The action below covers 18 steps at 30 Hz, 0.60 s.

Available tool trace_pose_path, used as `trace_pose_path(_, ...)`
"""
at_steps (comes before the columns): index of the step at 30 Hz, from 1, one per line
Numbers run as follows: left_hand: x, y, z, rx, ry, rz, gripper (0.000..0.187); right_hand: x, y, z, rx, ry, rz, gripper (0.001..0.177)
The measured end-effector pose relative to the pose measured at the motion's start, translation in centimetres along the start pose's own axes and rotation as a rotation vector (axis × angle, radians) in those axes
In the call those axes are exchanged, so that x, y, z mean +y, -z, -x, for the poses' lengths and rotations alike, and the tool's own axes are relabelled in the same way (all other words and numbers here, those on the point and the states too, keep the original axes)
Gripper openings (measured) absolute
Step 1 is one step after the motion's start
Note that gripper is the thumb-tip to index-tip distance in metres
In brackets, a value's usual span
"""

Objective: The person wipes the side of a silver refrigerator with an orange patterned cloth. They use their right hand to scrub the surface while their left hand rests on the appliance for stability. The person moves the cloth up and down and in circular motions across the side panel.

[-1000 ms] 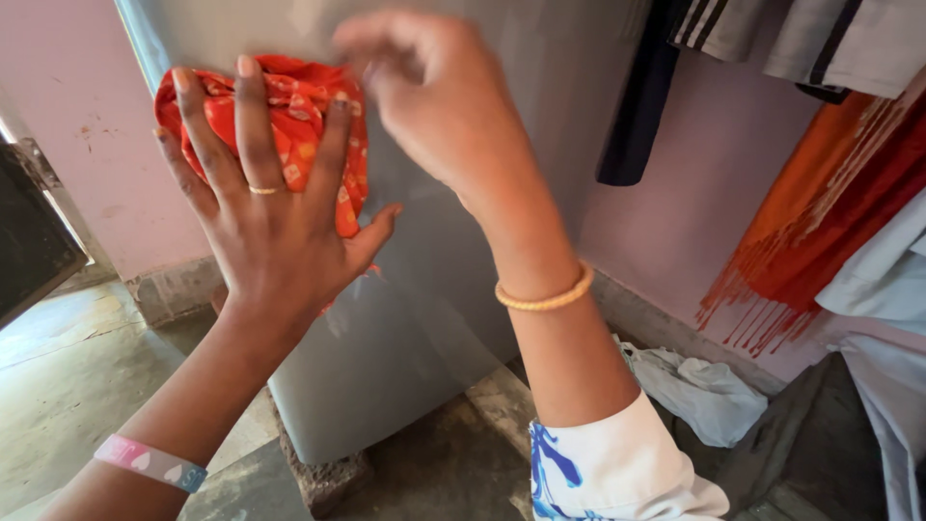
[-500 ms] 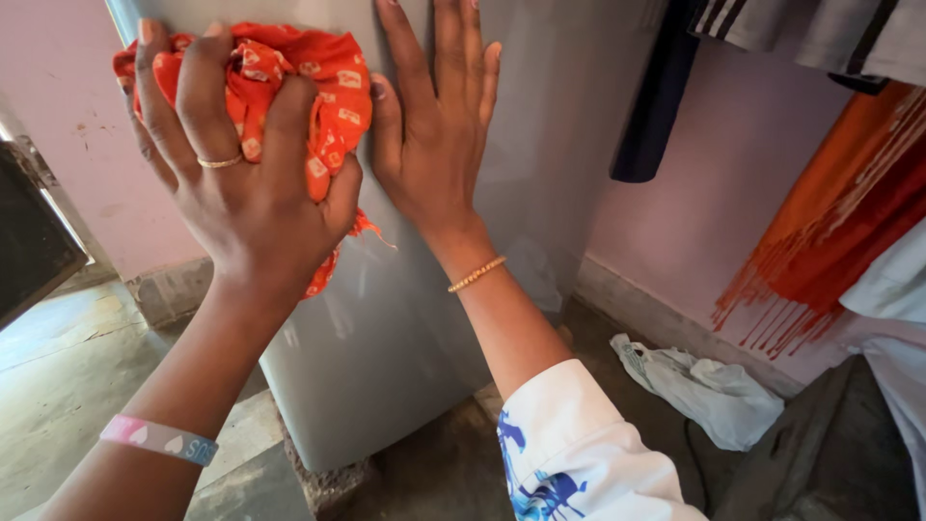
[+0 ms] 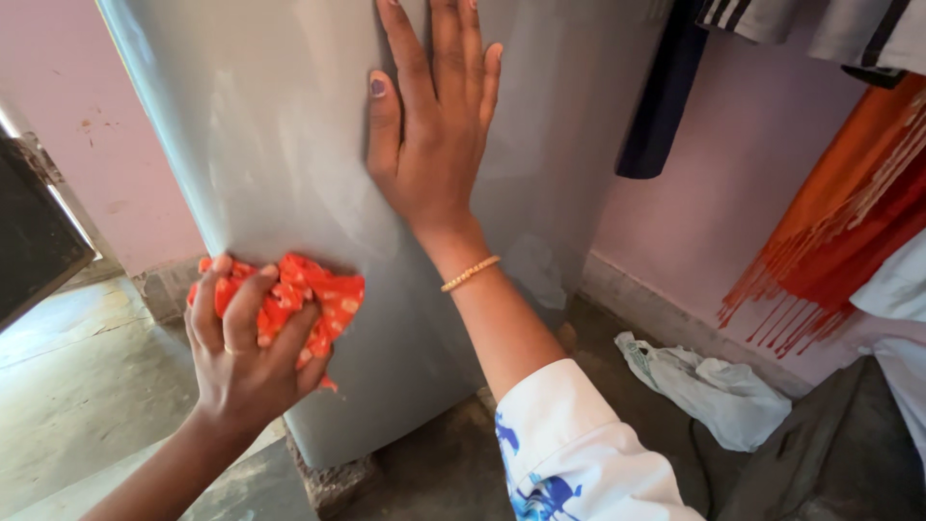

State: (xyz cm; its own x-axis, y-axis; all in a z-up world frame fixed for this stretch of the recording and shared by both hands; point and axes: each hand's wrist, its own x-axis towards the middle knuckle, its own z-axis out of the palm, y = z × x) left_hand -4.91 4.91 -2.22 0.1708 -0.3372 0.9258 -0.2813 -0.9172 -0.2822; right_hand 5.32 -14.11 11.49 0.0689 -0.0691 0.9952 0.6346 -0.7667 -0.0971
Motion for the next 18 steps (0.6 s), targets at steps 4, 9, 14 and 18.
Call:
trace_pose_path(4, 0.7, -0.6, -1.0, 0.029, 0.091, 0.126, 0.038, 0.4, -0.3, 0.3, 0.023, 0.005, -0.046, 0.038)
trace_pose_path(9, 0.5, -1.4, -7.7, 0.238, 0.279, 0.256, 0.068, 0.4, -0.6, 0.4, 0.056, 0.004, -0.077, 0.036)
trace_pose_path(14, -1.4, -0.9, -11.7, 0.334, 0.558, 0.278, 0.062, 0.2, -0.5, 0.2, 0.064, -0.004, -0.084, 0.041)
trace_pose_path(18, -1.6, -0.7, -11.7, 0.404, 0.579, 0.46, 0.048, -0.1, -0.3, -0.1, 0.082, -0.005, -0.102, 0.039)
